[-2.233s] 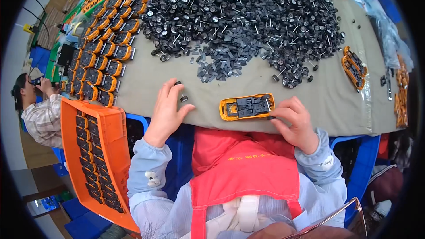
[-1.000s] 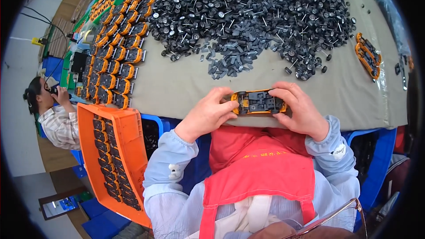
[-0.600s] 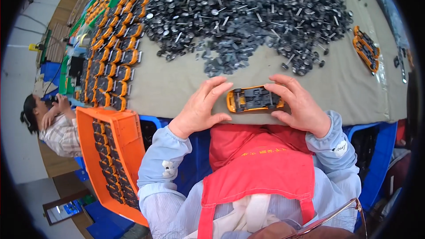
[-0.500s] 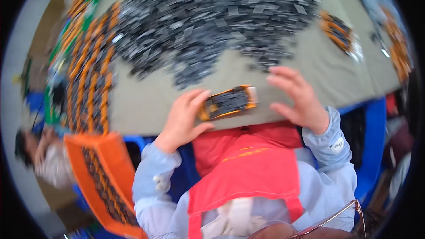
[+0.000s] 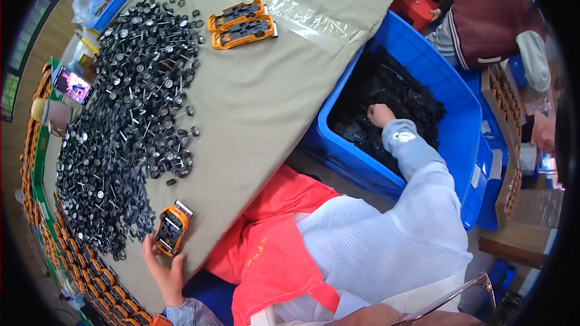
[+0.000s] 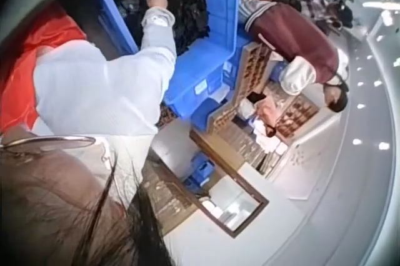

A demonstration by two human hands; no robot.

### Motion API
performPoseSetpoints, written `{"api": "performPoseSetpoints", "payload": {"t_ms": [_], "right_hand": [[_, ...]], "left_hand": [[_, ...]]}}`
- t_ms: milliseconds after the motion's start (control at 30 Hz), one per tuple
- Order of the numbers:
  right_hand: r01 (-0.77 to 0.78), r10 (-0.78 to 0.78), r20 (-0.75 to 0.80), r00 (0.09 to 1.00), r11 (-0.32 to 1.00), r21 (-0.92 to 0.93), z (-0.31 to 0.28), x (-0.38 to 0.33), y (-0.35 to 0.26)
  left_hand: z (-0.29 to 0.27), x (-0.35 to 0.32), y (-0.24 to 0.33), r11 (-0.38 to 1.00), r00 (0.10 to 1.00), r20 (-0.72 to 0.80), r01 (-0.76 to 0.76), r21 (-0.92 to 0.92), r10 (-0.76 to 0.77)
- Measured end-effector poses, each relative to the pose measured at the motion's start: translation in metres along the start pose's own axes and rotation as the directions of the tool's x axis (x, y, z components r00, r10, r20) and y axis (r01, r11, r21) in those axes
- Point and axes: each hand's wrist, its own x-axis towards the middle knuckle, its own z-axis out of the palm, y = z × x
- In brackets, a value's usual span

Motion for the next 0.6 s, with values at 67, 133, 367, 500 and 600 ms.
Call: {"api": "performPoseSetpoints", "payload": {"t_ms": [67, 133, 367, 500, 600], "right_hand": [[-0.019, 0.020, -0.010, 1.000, 0.998, 0.052, 0.030, 0.010, -0.001], [-0.036, 0.038, -0.018, 0.999, 0.994, 0.102, 0.048, 0.017, -0.009], [0.003, -0.011, 0.240, 0.971, 0.999, 0.032, 0.061, -0.006, -0.070], [0.203, -0.207, 0.071, 0.976, 0.977, 0.071, 0.068, -0.041, -0.047], [0.245, -0.253, 0.020, 0.967, 0.951, 0.190, 0.031, -0.045, -0.010]], "left_hand": [[-0.001, -0.003, 0.000, 1.000, 1.000, 0.000, -0.002, -0.002, 0.002], [-0.003, -0.008, -0.003, 0.999, 1.000, -0.013, 0.006, -0.037, -0.006], [-0.004, -0.017, -0.035, 0.997, 0.998, -0.032, -0.047, -0.064, 0.045], [0.001, -0.013, -0.034, 0.995, 0.992, -0.110, -0.075, -0.059, 0.068], [0.012, -0.003, -0.025, 0.997, 0.980, -0.195, 0.034, -0.074, -0.048]]}}
